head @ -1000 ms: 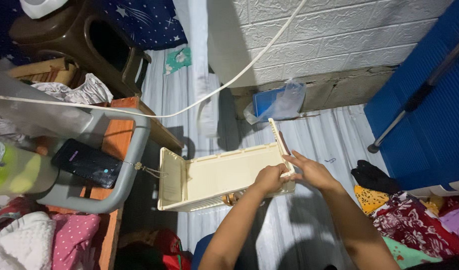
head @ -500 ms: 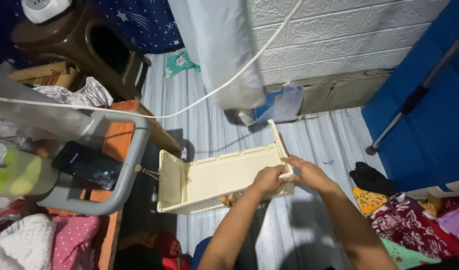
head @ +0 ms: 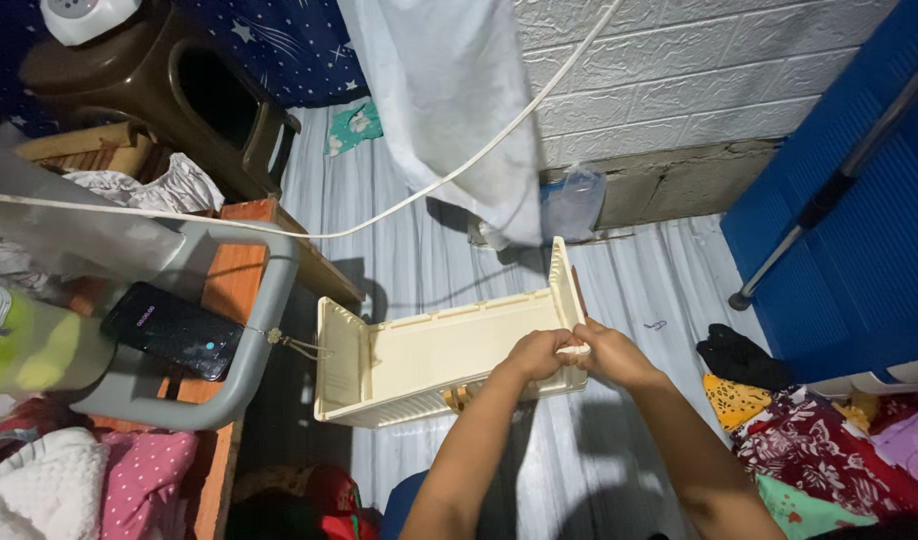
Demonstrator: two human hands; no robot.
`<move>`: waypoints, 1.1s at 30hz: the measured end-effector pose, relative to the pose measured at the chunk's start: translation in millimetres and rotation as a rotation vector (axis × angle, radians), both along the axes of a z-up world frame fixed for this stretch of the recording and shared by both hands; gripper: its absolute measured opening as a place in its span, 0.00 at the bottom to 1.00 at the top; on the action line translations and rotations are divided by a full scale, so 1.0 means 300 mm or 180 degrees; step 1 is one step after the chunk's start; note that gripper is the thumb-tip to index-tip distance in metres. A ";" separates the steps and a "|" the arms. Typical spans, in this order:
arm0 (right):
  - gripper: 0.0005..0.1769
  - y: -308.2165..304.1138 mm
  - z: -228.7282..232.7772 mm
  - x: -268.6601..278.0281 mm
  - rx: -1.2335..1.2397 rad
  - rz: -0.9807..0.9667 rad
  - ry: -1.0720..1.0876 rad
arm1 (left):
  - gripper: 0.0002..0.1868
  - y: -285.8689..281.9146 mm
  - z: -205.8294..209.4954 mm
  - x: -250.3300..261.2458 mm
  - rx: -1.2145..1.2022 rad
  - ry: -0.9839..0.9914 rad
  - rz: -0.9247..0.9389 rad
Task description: The person opens a stack of beige plastic storage boxes, removes the top box, and then repeatedly takes apart and reassembles the box by detaching and reattaching its side panels and lid. The person handles the box components by hand without using tools.
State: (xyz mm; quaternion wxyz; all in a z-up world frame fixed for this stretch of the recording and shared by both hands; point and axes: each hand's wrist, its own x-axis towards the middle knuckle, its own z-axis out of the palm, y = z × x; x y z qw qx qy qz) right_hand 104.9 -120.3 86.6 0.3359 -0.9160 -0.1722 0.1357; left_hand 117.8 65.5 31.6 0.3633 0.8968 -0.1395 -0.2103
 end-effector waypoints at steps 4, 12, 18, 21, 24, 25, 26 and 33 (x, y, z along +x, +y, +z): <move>0.22 0.003 0.008 -0.002 -0.0051 -0.0003 0.0039 | 0.17 0.003 0.005 0.000 -0.0116 0.0026 0.0017; 0.22 -0.010 0.004 0.003 0.0131 0.0021 0.0440 | 0.17 0.003 0.010 -0.052 -0.0263 -0.0255 0.0142; 0.21 -0.063 -0.196 0.057 0.0027 0.0202 -0.0386 | 0.21 0.020 -0.053 -0.092 0.0325 -0.0544 0.0062; 0.20 -0.146 -0.280 0.085 -0.0153 -0.0077 -0.0251 | 0.28 0.123 -0.087 -0.139 0.0397 -0.0982 0.0018; 0.22 -0.188 -0.276 0.090 -0.0428 -0.0245 -0.0436 | 0.25 0.298 -0.080 -0.187 0.0701 -0.0676 0.0030; 0.24 -0.188 -0.248 0.093 -0.0530 -0.0290 -0.0567 | 0.21 0.350 -0.069 -0.190 0.0864 -0.0339 0.0083; 0.28 -0.173 -0.212 0.088 -0.0899 -0.0228 -0.0737 | 0.20 0.394 -0.058 -0.198 0.1018 -0.0234 0.0072; 0.45 0.138 0.025 -0.026 -0.1860 0.0342 -0.0986 | 0.15 0.491 -0.077 -0.234 0.1259 -0.0490 0.0018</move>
